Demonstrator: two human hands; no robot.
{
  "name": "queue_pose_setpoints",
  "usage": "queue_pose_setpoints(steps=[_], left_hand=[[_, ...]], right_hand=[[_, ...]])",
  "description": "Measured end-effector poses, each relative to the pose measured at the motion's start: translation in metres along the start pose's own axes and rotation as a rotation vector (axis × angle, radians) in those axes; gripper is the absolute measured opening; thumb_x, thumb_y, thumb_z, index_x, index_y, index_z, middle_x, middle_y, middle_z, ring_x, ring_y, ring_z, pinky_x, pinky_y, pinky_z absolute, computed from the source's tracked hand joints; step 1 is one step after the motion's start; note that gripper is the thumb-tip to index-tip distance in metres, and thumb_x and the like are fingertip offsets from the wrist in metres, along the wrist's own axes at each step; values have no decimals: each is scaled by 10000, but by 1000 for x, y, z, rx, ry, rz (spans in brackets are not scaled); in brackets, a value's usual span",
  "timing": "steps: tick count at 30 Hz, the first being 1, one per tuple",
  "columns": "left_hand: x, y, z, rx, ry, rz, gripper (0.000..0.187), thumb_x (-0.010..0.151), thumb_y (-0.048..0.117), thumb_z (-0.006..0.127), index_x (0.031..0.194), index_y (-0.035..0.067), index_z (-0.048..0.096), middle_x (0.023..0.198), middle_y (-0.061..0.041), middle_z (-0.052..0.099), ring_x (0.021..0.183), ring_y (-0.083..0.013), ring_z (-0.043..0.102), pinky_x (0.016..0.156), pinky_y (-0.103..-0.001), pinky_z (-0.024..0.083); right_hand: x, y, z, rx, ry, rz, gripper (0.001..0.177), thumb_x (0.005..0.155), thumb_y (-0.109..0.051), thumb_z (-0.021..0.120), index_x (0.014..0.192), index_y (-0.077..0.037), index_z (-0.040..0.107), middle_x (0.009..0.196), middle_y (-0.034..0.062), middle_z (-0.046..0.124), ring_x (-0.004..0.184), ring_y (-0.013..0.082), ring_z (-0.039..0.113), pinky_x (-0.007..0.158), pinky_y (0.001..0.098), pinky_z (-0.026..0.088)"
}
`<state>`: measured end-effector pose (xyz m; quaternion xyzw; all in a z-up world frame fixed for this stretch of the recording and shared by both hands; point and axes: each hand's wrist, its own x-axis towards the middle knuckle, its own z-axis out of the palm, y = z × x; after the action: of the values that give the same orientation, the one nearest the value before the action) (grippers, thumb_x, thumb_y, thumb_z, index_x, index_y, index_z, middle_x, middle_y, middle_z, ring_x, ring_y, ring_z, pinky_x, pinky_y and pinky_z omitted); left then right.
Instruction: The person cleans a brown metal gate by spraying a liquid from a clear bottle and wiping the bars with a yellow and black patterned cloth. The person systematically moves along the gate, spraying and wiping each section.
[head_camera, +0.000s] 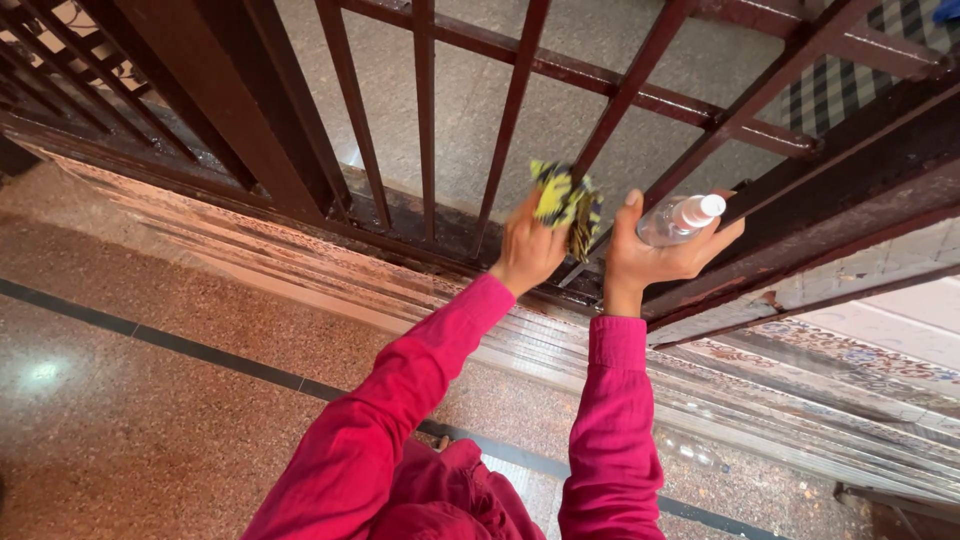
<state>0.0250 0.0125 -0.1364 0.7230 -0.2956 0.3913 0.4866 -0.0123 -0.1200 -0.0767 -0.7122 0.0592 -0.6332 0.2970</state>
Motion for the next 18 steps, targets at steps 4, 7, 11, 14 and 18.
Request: queue_pose_setpoints(steps=[4,7,11,14,18], left_hand=[[70,27,-5,-25,198,120,316,984,209,684,1214,35,556,1276,-234,613,1034,-403,689,855,-461,562],[98,50,4,-380,182,-703,269,1006,172,653,1202,-4,599,930,-274,685,763,-409,613,704,-477,484],[66,23,23,-192,195,-149,324,986,114,630,1287,50,529,1154,-133,674,1015,-296,705,870,-404,561],[24,-2,30,-100,65,-68,314,979,80,661,1283,92,584,1207,-126,701,1084,-298,709,919,-414,567],[-8,-3,8,-172,38,-225,392,948,120,734,1277,42,536,1078,-127,695,962,-284,736,802,-414,575]], right_hand=[[2,-6,0,-11,12,2,840,914,-442,847,1462,82,487,1404,232,481,1291,399,584,1096,469,501],[1,-7,1,-13,15,14,852,919,-458,857,1457,83,479,1369,230,488,1250,397,587,1077,464,506],[-3,1,5,-13,34,56,870,863,-446,880,1463,54,497,1366,221,512,1258,393,605,1029,431,514],[-7,10,4,-99,30,-56,868,888,-357,864,1517,66,442,1519,306,403,1382,456,519,1167,505,443],[-8,10,5,-42,23,-10,855,881,-358,862,1505,61,453,1503,302,419,1343,425,566,1130,487,488]])
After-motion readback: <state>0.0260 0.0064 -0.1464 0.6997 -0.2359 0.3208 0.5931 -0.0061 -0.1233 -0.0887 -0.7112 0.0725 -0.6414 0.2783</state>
